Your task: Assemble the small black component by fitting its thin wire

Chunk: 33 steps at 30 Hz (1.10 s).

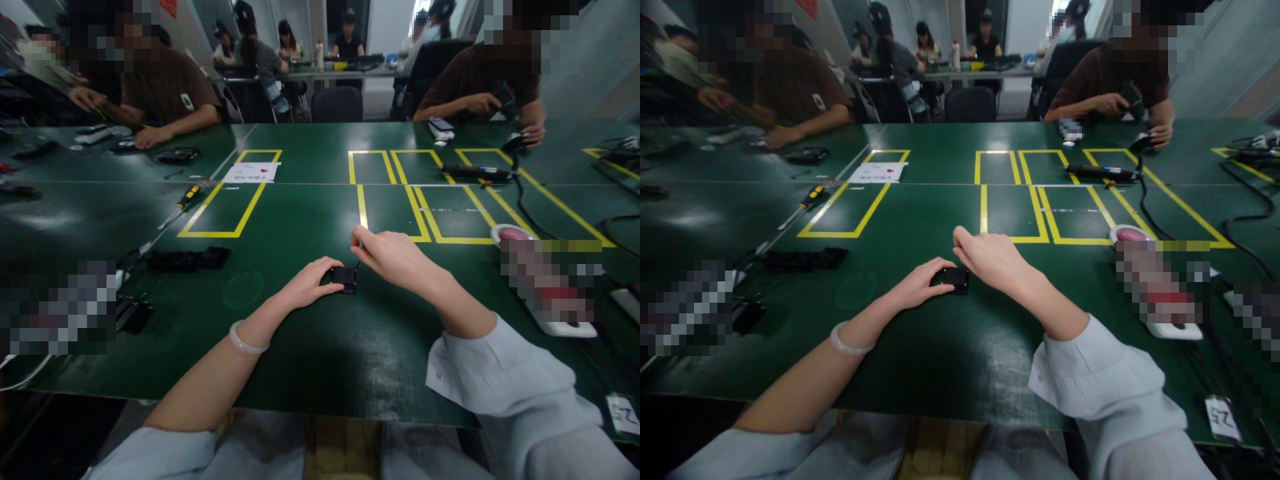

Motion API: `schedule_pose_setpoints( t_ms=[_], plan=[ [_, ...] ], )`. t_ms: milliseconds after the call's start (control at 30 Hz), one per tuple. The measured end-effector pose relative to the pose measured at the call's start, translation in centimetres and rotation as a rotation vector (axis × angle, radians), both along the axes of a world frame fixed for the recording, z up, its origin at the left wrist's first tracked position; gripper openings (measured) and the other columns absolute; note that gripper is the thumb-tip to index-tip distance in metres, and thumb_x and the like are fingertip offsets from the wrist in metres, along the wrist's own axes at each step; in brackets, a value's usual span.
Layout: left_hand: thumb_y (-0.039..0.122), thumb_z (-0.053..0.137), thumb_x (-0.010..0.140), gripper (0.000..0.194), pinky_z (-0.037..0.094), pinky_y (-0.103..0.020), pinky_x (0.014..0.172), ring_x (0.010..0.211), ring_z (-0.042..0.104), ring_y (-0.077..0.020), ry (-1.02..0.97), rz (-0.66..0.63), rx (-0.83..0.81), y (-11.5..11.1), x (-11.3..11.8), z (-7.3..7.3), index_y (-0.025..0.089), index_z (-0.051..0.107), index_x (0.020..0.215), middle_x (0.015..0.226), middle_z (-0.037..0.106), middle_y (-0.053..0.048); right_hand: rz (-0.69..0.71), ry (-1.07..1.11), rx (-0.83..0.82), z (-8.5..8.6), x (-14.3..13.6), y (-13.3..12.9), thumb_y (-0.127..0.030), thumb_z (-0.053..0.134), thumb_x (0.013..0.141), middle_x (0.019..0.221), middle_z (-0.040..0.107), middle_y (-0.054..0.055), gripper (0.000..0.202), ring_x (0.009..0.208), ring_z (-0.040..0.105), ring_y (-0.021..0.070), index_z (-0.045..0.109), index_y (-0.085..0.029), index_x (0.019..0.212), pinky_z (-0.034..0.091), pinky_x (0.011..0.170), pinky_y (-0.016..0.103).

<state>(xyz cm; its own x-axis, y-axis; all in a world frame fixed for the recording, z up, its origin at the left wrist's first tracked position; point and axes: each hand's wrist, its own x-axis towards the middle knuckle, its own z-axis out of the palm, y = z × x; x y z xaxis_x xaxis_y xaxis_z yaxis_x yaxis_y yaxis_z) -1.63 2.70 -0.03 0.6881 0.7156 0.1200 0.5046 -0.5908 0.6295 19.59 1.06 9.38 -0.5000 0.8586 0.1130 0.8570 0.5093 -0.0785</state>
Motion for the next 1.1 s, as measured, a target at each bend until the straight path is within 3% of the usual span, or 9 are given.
schedule_pose_setpoints(
  t_ms=[300, 567, 867, 1100],
  plan=[
    [0.043, 0.057, 0.088, 0.037, 0.044, -0.035, 0.089, 0.102, 0.057, -0.0239, 0.002, 0.008, 0.014, 0.00, -0.01, -0.06, 0.020, 0.053, 0.116, 0.110, 0.059, -0.007, 0.021, 0.039, -0.003, 0.16, 0.06, -0.25, -0.028, 0.034, 0.093, 0.081, 0.067, 0.003, 0.023, 0.065, 0.058, 0.0162, 0.047, -0.020, 0.110, 0.024, 0.054, 0.026],
    [0.043, 0.057, 0.088, 0.037, 0.043, -0.035, 0.091, 0.104, 0.056, -0.0233, -0.013, 0.000, 0.015, -0.02, -0.04, -0.14, 0.020, 0.052, 0.116, 0.112, 0.059, -0.007, -0.001, 0.021, 0.009, 0.01, -0.05, -0.05, -0.039, 0.033, 0.096, 0.076, 0.066, 0.003, 0.026, 0.062, 0.058, 0.0164, 0.049, -0.021, 0.104, 0.022, 0.053, 0.026],
    [0.043, 0.057, 0.088, 0.037, 0.043, -0.036, 0.091, 0.105, 0.056, -0.0241, -0.011, 0.014, 0.008, -0.04, 0.01, -0.09, 0.020, 0.053, 0.117, 0.114, 0.059, -0.007, 0.004, 0.037, 0.017, 0.00, -0.03, -0.14, -0.027, 0.033, 0.093, 0.079, 0.067, 0.003, 0.023, 0.062, 0.057, 0.0157, 0.048, -0.020, 0.108, 0.023, 0.054, 0.026],
    [0.043, 0.057, 0.088, 0.037, 0.043, -0.035, 0.092, 0.104, 0.057, -0.0235, -0.013, 0.007, 0.008, -0.05, 0.00, -0.02, 0.020, 0.053, 0.116, 0.113, 0.059, -0.007, 0.002, 0.061, 0.015, 0.16, 0.01, -0.17, -0.031, 0.035, 0.093, 0.079, 0.067, 0.003, 0.022, 0.064, 0.058, 0.0164, 0.048, -0.020, 0.107, 0.023, 0.054, 0.026]
  ],
)
